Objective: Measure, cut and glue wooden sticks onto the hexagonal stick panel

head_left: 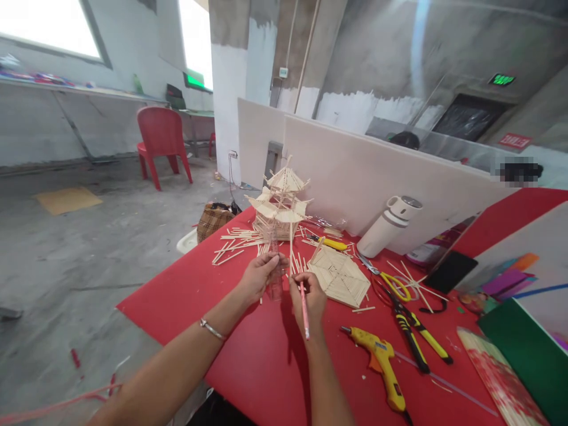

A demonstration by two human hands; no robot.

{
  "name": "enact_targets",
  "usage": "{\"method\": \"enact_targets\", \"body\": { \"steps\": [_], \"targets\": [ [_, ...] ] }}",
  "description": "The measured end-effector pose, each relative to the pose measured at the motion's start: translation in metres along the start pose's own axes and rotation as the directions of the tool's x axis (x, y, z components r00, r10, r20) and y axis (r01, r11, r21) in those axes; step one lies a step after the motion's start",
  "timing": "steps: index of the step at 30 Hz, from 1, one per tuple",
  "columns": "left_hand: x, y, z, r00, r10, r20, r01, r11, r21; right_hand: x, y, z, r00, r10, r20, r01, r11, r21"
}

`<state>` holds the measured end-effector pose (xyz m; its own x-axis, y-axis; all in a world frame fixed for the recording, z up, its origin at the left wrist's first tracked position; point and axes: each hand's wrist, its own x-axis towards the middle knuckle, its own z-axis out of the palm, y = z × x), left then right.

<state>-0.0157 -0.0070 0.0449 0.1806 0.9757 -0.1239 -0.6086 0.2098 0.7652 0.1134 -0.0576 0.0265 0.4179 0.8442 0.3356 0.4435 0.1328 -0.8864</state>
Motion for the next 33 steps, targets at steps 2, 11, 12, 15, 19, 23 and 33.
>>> {"method": "enact_targets", "body": {
  "steps": [2,11,12,15,19,23,33],
  "targets": [
    [-0.003,0.002,0.003,0.997,0.073,0.038,-0.075,0.996,0.057,-0.003,0.008,0.007,0.998,-0.051,0.031,0.050,0.999,0.019],
    [-0.007,0.004,0.006,0.995,0.055,0.087,-0.069,0.983,0.170,-0.006,0.013,0.007,0.977,-0.124,0.174,0.143,0.984,-0.101],
    [-0.007,0.003,0.005,0.994,0.058,0.089,-0.073,0.980,0.183,-0.007,0.013,0.007,0.974,-0.134,0.181,0.154,0.983,-0.101],
    [-0.005,0.001,0.001,0.990,0.083,0.110,-0.107,0.966,0.237,-0.010,0.014,0.007,0.967,-0.150,0.208,0.171,0.981,-0.089],
    [-0.005,0.002,0.002,0.987,0.091,0.136,-0.126,0.953,0.277,-0.010,0.017,0.011,0.975,-0.143,0.168,0.160,0.983,-0.092],
    [-0.007,0.006,0.005,0.982,0.131,0.133,-0.168,0.933,0.318,-0.008,0.020,0.016,0.981,-0.132,0.144,0.143,0.987,-0.069],
    [-0.008,0.005,0.006,0.975,0.161,0.152,-0.206,0.912,0.354,-0.010,0.008,0.009,0.968,-0.058,0.245,0.064,0.998,-0.015]
  ]
}}
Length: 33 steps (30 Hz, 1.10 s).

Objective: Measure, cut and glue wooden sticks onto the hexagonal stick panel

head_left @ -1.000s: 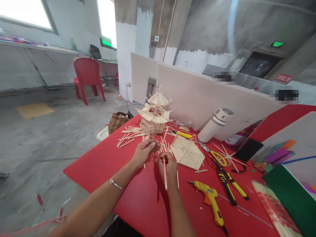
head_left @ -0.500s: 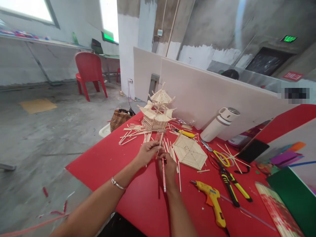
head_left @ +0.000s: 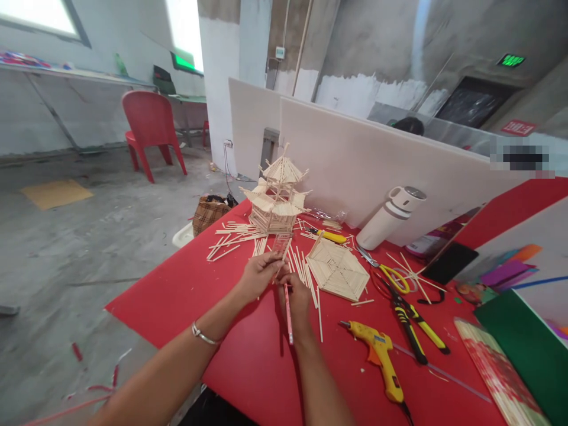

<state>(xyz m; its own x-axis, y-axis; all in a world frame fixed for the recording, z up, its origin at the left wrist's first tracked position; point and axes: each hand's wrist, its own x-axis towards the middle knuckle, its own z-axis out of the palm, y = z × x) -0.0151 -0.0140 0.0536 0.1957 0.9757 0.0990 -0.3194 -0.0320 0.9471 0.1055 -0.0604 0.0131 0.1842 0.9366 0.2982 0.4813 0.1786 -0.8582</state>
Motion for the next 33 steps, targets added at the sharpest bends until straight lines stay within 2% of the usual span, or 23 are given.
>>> {"method": "enact_targets", "body": {
  "steps": [5,10,15,17,19,22,24,29,33],
  "targets": [
    [-0.002,0.002,0.001,0.998,-0.055,0.020,0.055,0.998,-0.034,0.004,0.000,0.001,0.993,0.086,-0.081,-0.084,0.996,0.035],
    [-0.003,0.005,0.000,0.999,-0.043,0.020,0.042,0.998,0.043,0.000,-0.002,-0.002,0.994,0.105,-0.014,-0.101,0.982,0.158],
    [-0.003,0.004,-0.001,1.000,-0.009,0.029,0.007,0.996,0.093,-0.001,0.000,-0.005,0.986,0.159,-0.054,-0.142,0.961,0.239],
    [-0.003,0.004,-0.002,0.999,0.020,0.043,-0.026,0.990,0.137,0.001,0.003,-0.005,0.992,0.117,-0.049,-0.100,0.960,0.262],
    [-0.003,0.004,-0.002,0.999,0.046,0.028,-0.050,0.985,0.166,0.003,0.006,-0.004,0.999,0.050,0.005,-0.049,0.960,0.276],
    [-0.002,0.004,-0.002,1.000,0.029,-0.002,-0.029,0.987,0.156,0.004,0.006,-0.002,0.993,0.014,0.117,-0.045,0.961,0.273],
    [-0.002,0.003,-0.002,1.000,0.001,-0.003,0.000,0.990,0.144,0.005,0.003,-0.001,0.989,0.008,0.148,-0.050,0.958,0.284],
    [-0.001,0.000,-0.003,0.999,-0.047,0.025,0.044,0.994,0.101,0.010,-0.010,-0.002,0.992,-0.021,0.121,-0.031,0.912,0.410],
    [0.000,0.000,-0.004,0.999,-0.046,0.023,0.043,0.991,0.127,0.013,-0.016,-0.004,0.992,0.027,0.120,-0.073,0.916,0.394]
  ]
}}
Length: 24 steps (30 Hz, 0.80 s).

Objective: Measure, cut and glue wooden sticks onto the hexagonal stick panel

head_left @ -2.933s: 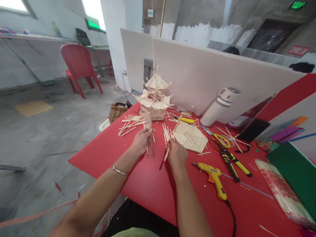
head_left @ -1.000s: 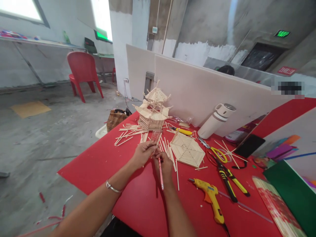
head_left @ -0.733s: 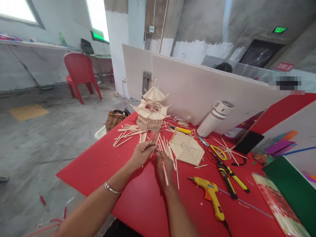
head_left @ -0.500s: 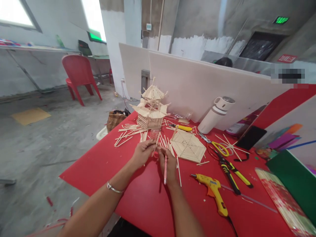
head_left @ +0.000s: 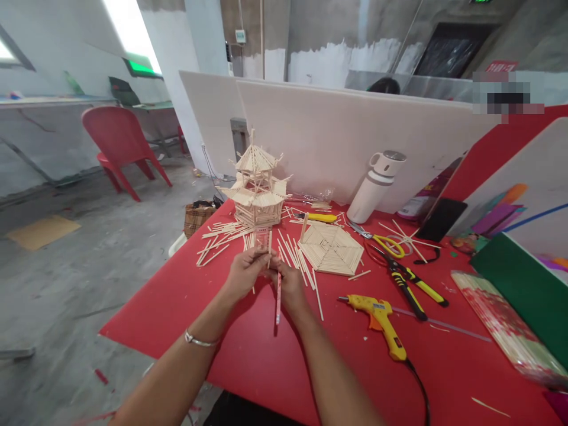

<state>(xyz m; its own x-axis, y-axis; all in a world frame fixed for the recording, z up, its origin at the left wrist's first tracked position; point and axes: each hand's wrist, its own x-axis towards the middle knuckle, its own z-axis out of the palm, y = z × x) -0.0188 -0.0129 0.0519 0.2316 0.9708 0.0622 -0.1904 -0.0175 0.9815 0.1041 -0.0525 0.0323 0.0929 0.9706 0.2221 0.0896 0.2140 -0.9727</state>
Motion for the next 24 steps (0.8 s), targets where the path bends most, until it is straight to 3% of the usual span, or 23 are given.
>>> {"method": "enact_targets", "body": {
  "steps": [10,19,24],
  "targets": [
    [-0.001,0.008,0.001,0.999,-0.035,0.005,0.035,0.995,-0.091,0.001,0.017,0.001,1.000,0.006,0.019,-0.005,1.000,-0.029],
    [-0.002,0.008,0.003,0.998,-0.058,-0.003,0.057,0.986,-0.155,0.001,0.008,0.001,0.999,0.031,-0.006,-0.031,0.999,-0.016],
    [-0.004,0.015,0.001,0.987,-0.159,-0.011,0.152,0.961,-0.230,-0.004,0.011,0.001,0.997,0.053,0.063,-0.053,0.999,0.003]
  ]
}}
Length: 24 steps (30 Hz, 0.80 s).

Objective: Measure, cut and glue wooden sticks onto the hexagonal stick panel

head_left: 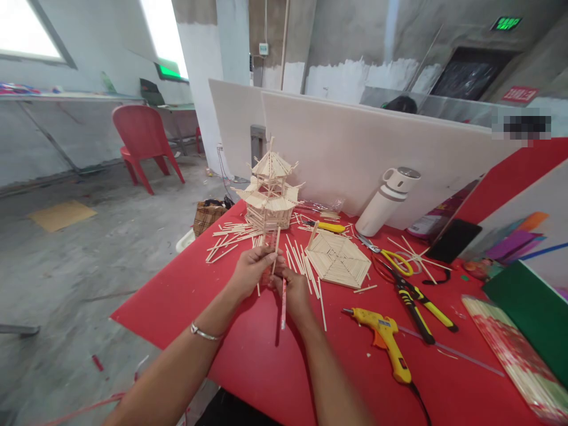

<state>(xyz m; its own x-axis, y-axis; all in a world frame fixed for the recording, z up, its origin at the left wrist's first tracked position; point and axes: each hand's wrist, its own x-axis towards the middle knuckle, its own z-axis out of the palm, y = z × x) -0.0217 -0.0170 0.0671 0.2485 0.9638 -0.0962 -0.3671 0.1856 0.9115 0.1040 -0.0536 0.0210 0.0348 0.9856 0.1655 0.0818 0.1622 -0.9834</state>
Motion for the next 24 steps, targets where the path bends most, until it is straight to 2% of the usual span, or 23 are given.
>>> {"method": "enact_targets", "body": {
  "steps": [4,10,18,24],
  "targets": [
    [-0.002,0.007,-0.003,0.999,-0.044,-0.002,0.044,0.999,-0.017,-0.006,-0.006,0.000,0.988,0.126,0.089,-0.131,0.990,0.052],
    [0.000,0.007,-0.007,0.993,-0.108,0.038,0.111,0.989,-0.095,-0.012,-0.021,-0.001,0.943,0.258,0.212,-0.287,0.951,0.120],
    [-0.002,0.009,-0.009,0.982,-0.182,0.049,0.187,0.974,-0.131,-0.012,-0.025,-0.003,0.923,0.285,0.260,-0.322,0.940,0.115],
    [-0.001,0.006,-0.011,0.982,-0.185,0.042,0.189,0.972,-0.142,-0.012,-0.026,-0.002,0.923,0.284,0.261,-0.320,0.941,0.108]
  ]
}}
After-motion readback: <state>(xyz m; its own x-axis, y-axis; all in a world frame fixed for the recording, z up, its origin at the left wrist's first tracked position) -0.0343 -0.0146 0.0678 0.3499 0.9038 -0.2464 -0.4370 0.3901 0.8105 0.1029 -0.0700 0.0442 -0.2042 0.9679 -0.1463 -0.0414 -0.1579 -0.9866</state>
